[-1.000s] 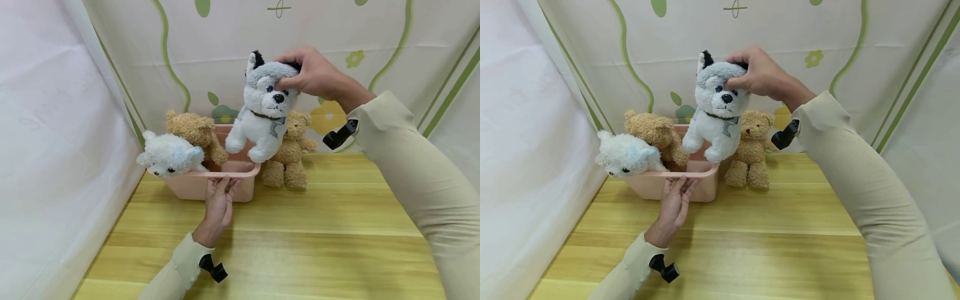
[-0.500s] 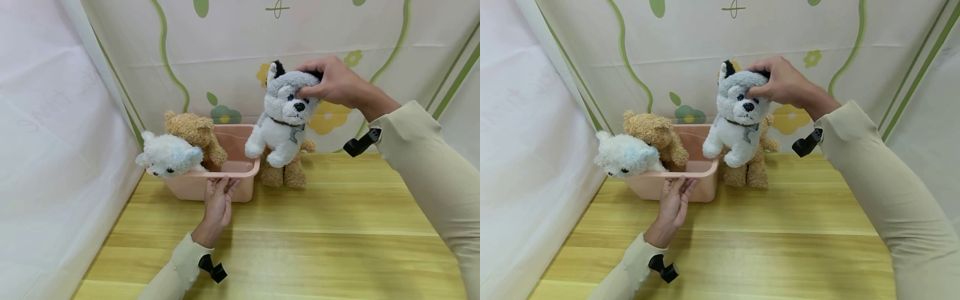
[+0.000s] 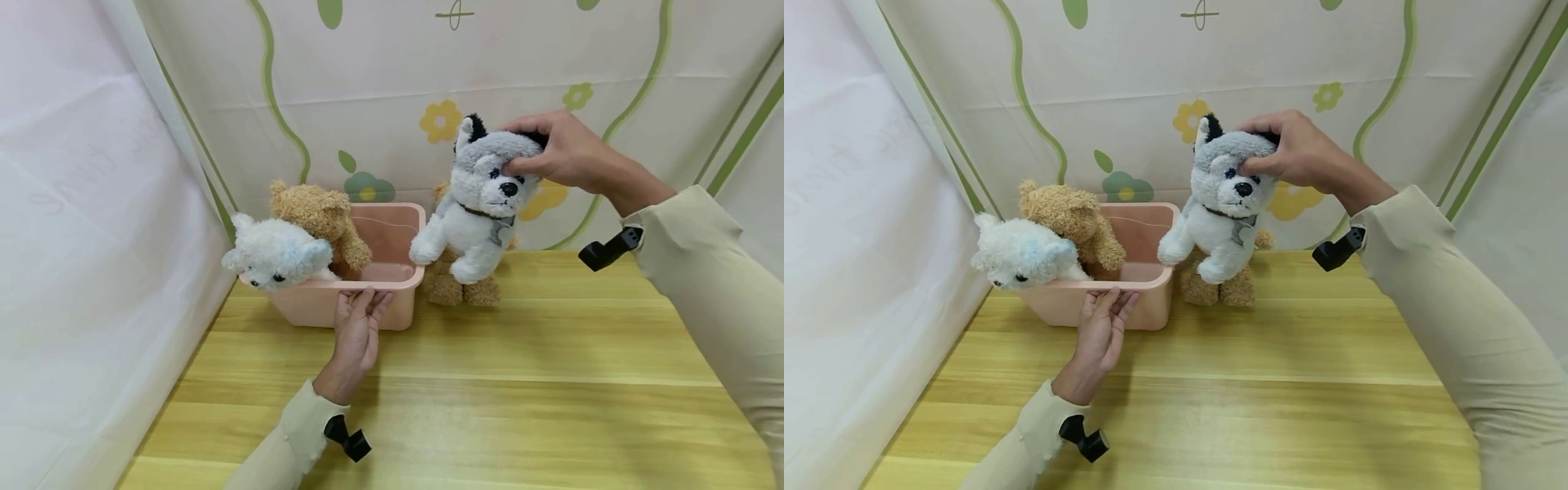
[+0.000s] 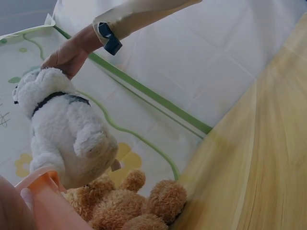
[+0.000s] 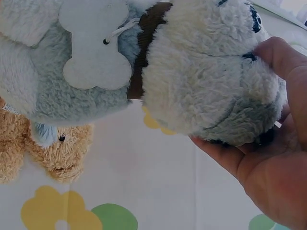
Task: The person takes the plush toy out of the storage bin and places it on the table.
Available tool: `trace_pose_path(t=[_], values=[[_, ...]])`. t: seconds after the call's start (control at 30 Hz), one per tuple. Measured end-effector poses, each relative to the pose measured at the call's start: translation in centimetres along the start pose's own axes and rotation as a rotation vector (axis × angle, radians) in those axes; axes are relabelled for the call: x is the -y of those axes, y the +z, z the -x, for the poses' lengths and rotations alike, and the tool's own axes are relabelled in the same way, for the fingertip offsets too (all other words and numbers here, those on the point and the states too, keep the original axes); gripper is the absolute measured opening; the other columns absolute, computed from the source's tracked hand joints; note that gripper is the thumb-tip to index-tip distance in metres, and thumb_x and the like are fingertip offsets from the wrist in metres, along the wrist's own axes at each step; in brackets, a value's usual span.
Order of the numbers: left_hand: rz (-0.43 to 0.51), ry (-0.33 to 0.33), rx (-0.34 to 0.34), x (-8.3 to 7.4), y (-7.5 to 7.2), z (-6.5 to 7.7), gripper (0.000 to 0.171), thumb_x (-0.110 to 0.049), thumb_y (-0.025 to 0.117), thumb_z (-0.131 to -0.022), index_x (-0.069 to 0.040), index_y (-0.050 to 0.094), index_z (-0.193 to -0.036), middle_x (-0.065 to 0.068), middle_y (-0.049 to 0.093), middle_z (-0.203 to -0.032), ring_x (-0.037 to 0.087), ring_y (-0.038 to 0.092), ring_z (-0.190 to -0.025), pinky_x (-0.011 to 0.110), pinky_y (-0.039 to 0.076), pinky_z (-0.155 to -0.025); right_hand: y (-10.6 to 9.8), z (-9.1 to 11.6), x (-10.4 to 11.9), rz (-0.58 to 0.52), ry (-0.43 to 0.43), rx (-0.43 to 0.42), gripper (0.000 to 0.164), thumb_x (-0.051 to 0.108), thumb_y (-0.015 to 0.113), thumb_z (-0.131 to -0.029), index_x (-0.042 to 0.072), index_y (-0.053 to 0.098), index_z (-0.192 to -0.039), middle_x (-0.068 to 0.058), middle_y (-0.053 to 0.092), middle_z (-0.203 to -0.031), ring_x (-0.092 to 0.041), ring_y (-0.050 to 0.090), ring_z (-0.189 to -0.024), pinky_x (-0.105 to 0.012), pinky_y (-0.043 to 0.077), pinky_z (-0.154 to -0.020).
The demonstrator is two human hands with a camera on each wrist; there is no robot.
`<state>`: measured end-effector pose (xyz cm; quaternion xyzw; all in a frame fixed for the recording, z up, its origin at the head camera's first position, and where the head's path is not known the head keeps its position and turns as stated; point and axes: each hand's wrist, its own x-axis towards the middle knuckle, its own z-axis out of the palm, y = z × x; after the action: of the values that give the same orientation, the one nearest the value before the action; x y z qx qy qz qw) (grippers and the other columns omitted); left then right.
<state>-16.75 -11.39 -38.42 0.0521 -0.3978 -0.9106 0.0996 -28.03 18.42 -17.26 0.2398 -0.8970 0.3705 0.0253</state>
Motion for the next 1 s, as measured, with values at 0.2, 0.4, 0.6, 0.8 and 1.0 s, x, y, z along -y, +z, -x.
trace_pose_path(t=[0.2,0.4,0.6,0.8,1.0], values=[[0.000,0.000,0.000,0.0,0.0,0.0,0.011,-0.003,0.049,-0.102,-0.008,0.040,-0.107,0.006,0.053,-0.105,0.014,0.064,-0.089,0.026,0.061,-0.089,-0.2,0.4,-0.4,0.009,-0.019,-0.008,0.055,0.017,0.075,-0.088,0.013,0.056,-0.139,-0.009,0.058,-0.131,-0.005,0.058,-0.103,-0.008,0.055,-0.075],[-0.009,0.002,0.002,-0.1,0.0,0.0,0.011,-0.003,0.048,-0.102,-0.007,0.040,-0.108,0.007,0.053,-0.106,0.014,0.064,-0.089,0.027,0.060,-0.090,-0.4,0.7,-1.1,0.006,-0.011,-0.014,0.056,0.017,0.077,-0.087,0.012,0.056,-0.139,-0.007,0.060,-0.128,-0.002,0.059,-0.100,-0.008,0.055,-0.075],[-0.011,-0.001,-0.001,-0.1,-0.1,-0.1,0.011,-0.003,0.048,-0.102,-0.008,0.040,-0.107,0.006,0.054,-0.105,0.014,0.064,-0.089,0.028,0.060,-0.091,-0.3,0.8,-1.4,0.006,-0.019,-0.004,0.054,0.016,0.076,-0.088,0.011,0.057,-0.138,-0.004,0.061,-0.127,-0.002,0.059,-0.101,-0.009,0.056,-0.074],[-0.006,-0.004,-0.006,0.0,0.0,-0.1,0.012,-0.003,0.049,-0.102,-0.009,0.041,-0.107,0.006,0.055,-0.105,0.015,0.064,-0.090,0.027,0.061,-0.090,-0.1,1.2,-1.9,0.077,-0.017,0.026,0.053,0.020,0.076,-0.088,0.014,0.058,-0.137,-0.012,0.061,-0.132,0.003,0.059,-0.098,-0.009,0.054,-0.071],[-0.003,-0.009,-0.006,0.0,-0.1,-0.1,0.012,-0.002,0.048,-0.102,-0.009,0.041,-0.108,0.006,0.055,-0.104,0.015,0.064,-0.089,0.027,0.061,-0.090,1.1,1.8,-2.1,0.083,-0.030,0.080,0.052,0.019,0.076,-0.088,0.013,0.059,-0.136,-0.015,0.061,-0.130,0.002,0.061,-0.092,-0.012,0.055,-0.069]])
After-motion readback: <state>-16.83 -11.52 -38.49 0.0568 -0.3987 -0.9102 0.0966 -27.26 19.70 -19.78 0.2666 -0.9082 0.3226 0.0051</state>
